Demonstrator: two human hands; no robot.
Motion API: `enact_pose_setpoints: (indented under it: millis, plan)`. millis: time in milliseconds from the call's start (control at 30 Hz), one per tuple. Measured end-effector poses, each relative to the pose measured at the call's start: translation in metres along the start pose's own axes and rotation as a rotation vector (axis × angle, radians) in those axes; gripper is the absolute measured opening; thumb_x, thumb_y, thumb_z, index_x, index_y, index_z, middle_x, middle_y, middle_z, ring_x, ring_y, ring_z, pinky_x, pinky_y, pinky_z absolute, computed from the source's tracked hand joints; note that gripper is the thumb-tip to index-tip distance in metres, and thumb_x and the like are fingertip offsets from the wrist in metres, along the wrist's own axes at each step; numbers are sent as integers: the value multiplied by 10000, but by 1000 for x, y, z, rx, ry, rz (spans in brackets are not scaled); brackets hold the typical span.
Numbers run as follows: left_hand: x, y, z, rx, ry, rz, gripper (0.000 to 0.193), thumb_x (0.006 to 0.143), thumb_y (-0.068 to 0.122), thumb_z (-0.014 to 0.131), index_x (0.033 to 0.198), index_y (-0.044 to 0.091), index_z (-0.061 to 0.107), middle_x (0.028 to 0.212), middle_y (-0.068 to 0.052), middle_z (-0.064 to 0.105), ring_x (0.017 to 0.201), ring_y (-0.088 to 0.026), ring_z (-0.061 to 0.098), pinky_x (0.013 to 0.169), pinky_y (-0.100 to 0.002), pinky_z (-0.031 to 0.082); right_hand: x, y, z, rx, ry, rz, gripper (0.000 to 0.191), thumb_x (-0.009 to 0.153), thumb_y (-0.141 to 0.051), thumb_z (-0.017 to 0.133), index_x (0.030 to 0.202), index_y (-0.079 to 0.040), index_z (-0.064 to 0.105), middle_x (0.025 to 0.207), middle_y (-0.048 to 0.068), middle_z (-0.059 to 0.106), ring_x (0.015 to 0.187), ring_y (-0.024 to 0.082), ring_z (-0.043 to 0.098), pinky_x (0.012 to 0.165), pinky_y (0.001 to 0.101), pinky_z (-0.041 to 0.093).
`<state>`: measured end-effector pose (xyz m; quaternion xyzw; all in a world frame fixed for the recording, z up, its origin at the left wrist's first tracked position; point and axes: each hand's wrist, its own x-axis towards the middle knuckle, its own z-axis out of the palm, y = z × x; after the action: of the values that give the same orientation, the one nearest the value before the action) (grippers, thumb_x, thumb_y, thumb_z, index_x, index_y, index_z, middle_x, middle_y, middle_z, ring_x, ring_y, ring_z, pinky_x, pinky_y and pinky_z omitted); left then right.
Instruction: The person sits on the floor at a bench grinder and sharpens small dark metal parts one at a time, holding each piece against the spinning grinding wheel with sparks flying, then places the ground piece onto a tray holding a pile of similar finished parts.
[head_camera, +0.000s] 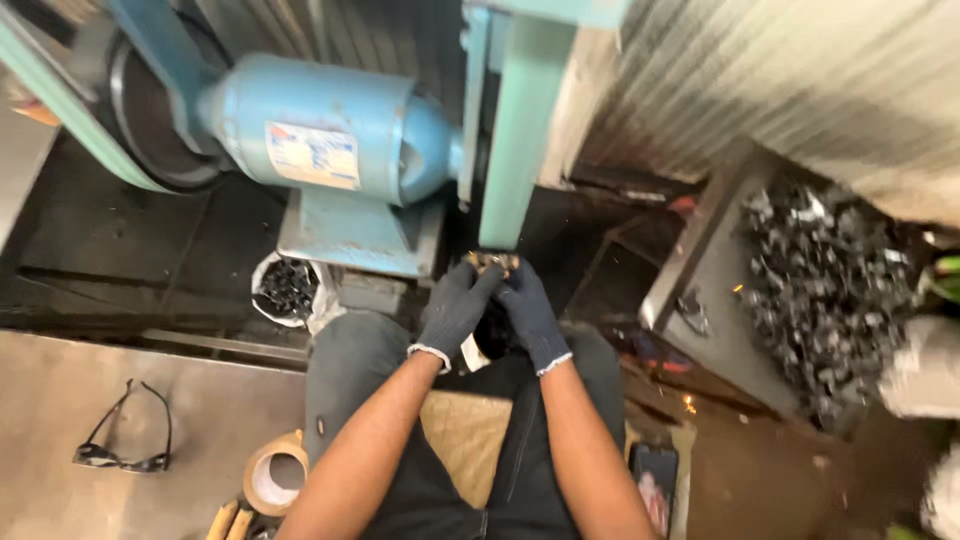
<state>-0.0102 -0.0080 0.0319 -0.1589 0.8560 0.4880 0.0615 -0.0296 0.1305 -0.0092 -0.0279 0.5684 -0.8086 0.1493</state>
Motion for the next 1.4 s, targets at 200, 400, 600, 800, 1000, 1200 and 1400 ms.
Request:
enact_pose_setpoints:
  millis: [200, 400, 600, 800, 1000, 1200, 1400]
  plan:
    - [-21, -13, -8, -152, -344, -22, 440, 993, 381, 580, 994, -29, 739, 905, -213, 722, 797, -282, 687, 732, -436, 511, -50, -14, -19, -220, -150, -75, 522, 903, -16, 671, 1411, -5, 550, 1336, 56, 644, 1209, 135, 616, 1051, 299, 496]
    - [1, -40, 21, -480, -243, -22, 320, 973, 227, 518, 1102, 4, 706, 951, -117, 725, 800, -181, 683, 737, -337, 526, -16, -5, -7, -127, 7, 136, 354, 924, -73, 677, 1268, 11, 662, 1044, 44, 705, 807, 124, 643, 728, 290, 537]
    - [36, -69, 60, 41, -25, 274, 325, 974, 212, 505, 1114, -8, 697, 1035, -227, 719, 930, -345, 684, 830, -416, 514, 20, 4, -7, -208, 159, 301, 232, 931, -126, 699, 1069, 53, 753, 819, 116, 702, 622, 242, 593, 580, 375, 447]
    - [19, -49, 38, -247, -51, 84, 388, 984, 334, 512, 1112, 39, 730, 1042, -201, 740, 1010, -347, 703, 865, -419, 509, 4, -11, -4, -74, 45, 99, 309, 895, -95, 712, 1176, 33, 690, 1080, 39, 729, 1016, 133, 662, 924, 303, 514]
    - [-17, -2, -3, -113, -224, 57, 405, 929, 408, 584, 1057, 47, 716, 927, -200, 739, 896, -341, 741, 790, -424, 522, -36, -12, -16, -646, 150, -443, 289, 1008, -23, 612, 1289, -23, 681, 1244, 74, 700, 1195, 145, 653, 1045, 312, 491]
    - [-18, 6, 3, 98, -214, 26, 424, 966, 443, 594, 1048, 63, 765, 924, -197, 738, 875, -325, 698, 790, -440, 502, -33, -2, -12, -423, 378, -453, 398, 929, -53, 664, 1307, 22, 563, 1259, 87, 638, 1134, 156, 615, 989, 319, 491]
    - [5, -21, 46, -696, -272, -4, 261, 985, 199, 616, 1168, 68, 749, 1073, -124, 670, 1004, -188, 660, 856, -362, 534, 15, -2, -19, -15, 334, -237, 247, 984, -72, 613, 1216, 9, 640, 1132, 71, 699, 996, 145, 657, 879, 319, 549]
